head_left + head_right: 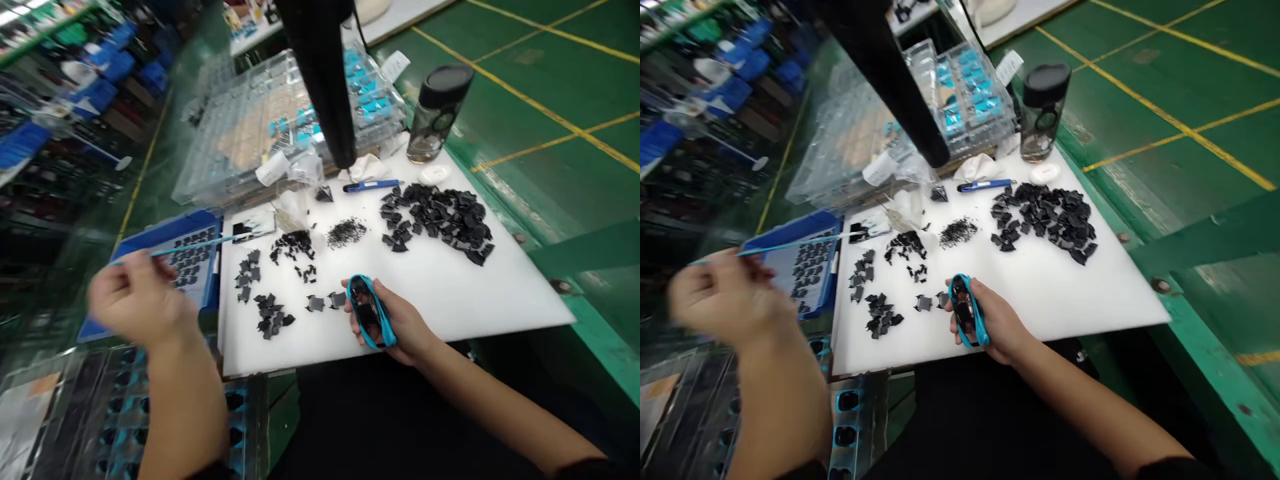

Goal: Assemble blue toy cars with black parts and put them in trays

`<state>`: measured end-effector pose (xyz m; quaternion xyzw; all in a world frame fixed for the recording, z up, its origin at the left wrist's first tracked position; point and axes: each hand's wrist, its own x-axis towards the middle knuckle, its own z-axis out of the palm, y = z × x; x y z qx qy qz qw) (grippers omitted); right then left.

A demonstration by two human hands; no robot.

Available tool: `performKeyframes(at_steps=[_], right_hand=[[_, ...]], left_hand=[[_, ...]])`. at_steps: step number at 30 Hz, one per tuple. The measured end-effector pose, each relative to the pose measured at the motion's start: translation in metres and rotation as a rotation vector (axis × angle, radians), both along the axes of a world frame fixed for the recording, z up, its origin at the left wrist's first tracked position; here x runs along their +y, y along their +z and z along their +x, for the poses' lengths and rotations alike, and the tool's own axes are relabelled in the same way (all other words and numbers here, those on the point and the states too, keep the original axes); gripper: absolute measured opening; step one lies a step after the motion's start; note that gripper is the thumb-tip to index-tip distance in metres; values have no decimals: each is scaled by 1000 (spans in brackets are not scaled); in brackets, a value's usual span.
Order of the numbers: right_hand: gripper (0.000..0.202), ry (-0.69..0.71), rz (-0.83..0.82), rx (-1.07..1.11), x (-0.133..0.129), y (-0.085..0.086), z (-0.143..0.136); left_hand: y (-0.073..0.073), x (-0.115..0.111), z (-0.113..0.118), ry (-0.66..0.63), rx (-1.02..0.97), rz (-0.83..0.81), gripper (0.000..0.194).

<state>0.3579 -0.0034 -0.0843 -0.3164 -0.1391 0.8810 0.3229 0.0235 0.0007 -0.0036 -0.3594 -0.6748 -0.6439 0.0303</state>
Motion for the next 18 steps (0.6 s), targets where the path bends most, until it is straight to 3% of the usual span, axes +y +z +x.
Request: performKeyframes(at_steps=[4, 8, 11, 14, 16, 18], right_hand=[[44, 10, 11, 1, 2, 2, 1], [45, -16, 29, 45, 1, 2, 2], [47, -47, 28, 92, 3, 1, 3], [48, -89, 39, 132, 4, 1, 4], [48, -108, 47, 146, 4, 1, 4], [48, -111, 40, 153, 4, 1, 4]], left_hand=[[-27, 50, -24, 76, -274, -57, 23], [-57, 66, -29, 22, -562, -246, 19], [-63, 58, -37, -8, -681, -377, 18], [-58, 36, -37, 6, -672, -425, 17], [-54, 17, -24, 32, -598, -402, 7], [-51, -2, -1, -11, -426, -415, 15]])
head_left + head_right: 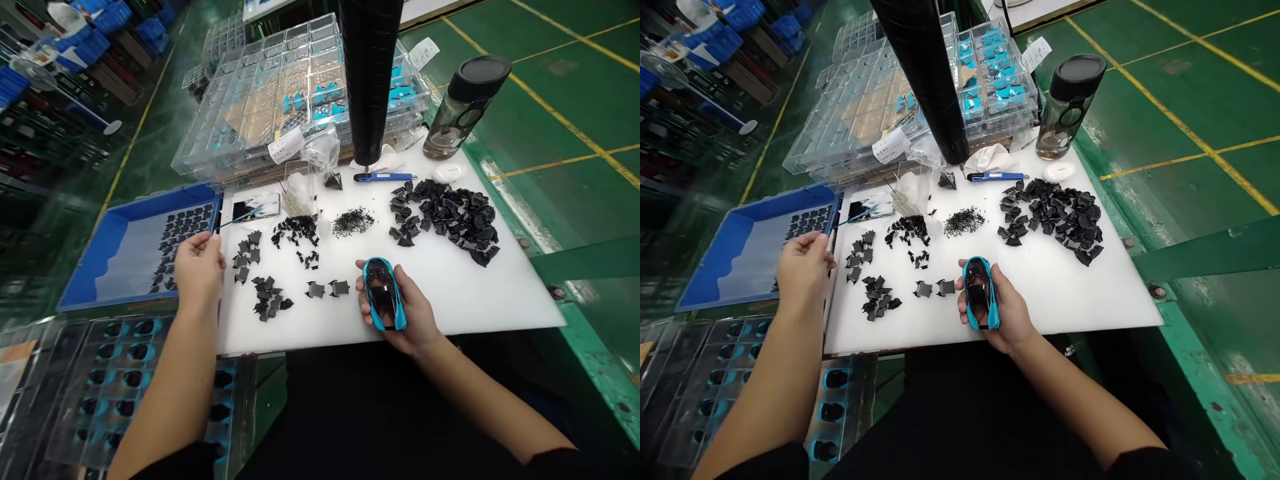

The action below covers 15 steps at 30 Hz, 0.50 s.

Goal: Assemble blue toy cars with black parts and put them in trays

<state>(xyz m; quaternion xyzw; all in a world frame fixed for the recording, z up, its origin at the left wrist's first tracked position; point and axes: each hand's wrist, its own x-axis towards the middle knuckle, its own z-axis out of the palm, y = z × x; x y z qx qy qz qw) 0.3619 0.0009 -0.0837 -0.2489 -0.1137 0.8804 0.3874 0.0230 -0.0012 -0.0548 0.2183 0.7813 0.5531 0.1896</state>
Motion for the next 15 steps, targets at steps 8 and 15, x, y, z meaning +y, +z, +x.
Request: performKeyframes(at_steps=[8, 15], right_hand=[[47, -7, 7, 7, -1, -3, 1], [48, 0, -19, 47, -1, -3, 2]], left_hand=[[0, -6, 94, -1052, 766, -426, 13], [6, -2, 112, -1189, 831, -335, 9]])
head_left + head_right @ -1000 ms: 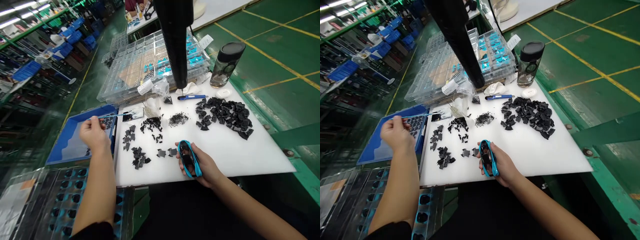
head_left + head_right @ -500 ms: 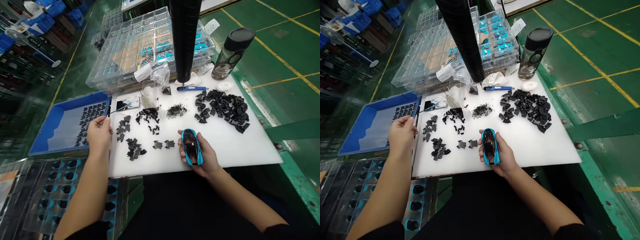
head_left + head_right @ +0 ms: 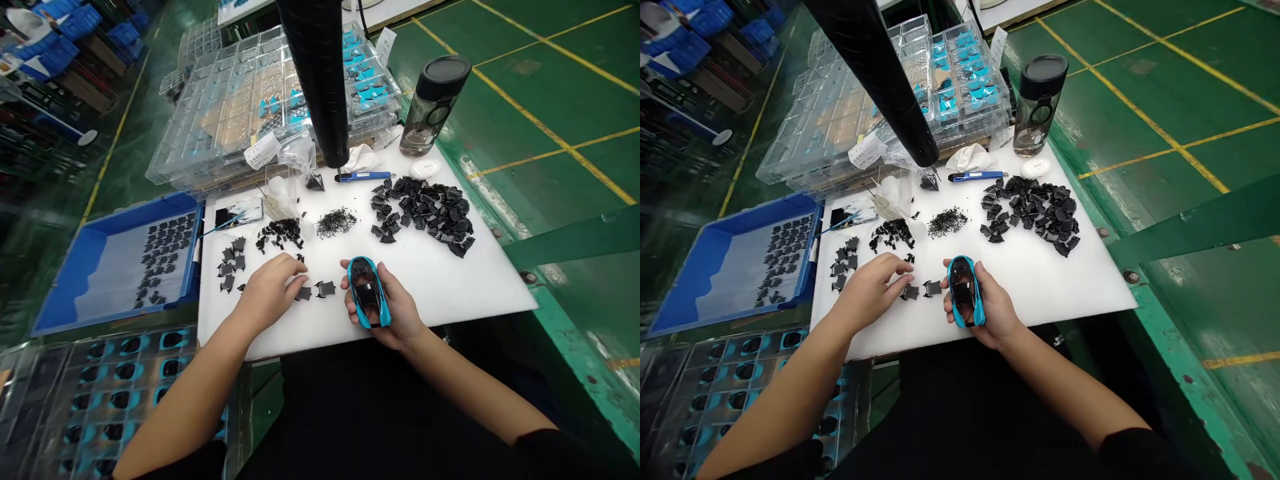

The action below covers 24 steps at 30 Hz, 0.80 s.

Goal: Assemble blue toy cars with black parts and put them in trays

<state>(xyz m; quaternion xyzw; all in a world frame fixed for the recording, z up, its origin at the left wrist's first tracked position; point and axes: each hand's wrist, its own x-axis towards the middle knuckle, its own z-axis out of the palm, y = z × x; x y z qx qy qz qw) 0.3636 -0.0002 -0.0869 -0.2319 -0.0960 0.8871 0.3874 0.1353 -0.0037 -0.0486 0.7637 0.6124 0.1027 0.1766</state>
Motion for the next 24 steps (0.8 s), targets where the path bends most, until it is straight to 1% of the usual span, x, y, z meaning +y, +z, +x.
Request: performKeyframes(at_steps=[3, 5, 6, 7, 9, 12, 14, 15, 16, 17, 18, 19, 20, 22, 24], right_hand=[[48, -21, -6, 22, 0, -2, -1], [48, -30, -11, 33, -1, -3, -1], [47, -35, -16, 35, -1, -3, -1], [47, -41, -24, 35, -1, -3, 0], [47, -61, -44, 26, -2, -2, 1], [48, -78, -78, 15, -4, -2, 3], [49, -67, -89, 6, -4, -2, 2], [50, -61, -89, -1, -4, -2, 1], [51, -54, -87, -11, -4, -2, 0], [51, -50, -86, -22, -4, -2, -1], [52, -46, -90, -31, -4, -2, -2], [53, -47, -96, -40, -4, -2, -3], [54, -53, -102, -45, -4, -4, -4], [57, -46, -105, -36, -3, -8, -5], [59, -18, -102, -2, -2, -16, -5]], left_hand=[[3, -9, 14, -175, -44, 22, 11], [8, -11, 20, -214, -40, 82, 12], [13, -10, 20, -202, -36, 124, 13], [19, -8, 18, -172, -33, 169, 13], [38, 1, 7, -68, -40, 270, 12], [78, 25, -19, 169, -32, 451, 14], [103, 53, -36, 316, 1, 530, 19], [113, 71, -42, 365, 19, 540, 20], [121, 93, -47, 384, 32, 512, 21], [127, 116, -49, 372, 34, 476, 19], [130, 142, -48, 366, 24, 461, 19], [131, 168, -45, 326, 0, 351, 18], [130, 194, -39, 286, -22, 305, 17], [123, 240, -21, 207, -71, 262, 15], [113, 274, 1, 140, -149, 245, 17]])
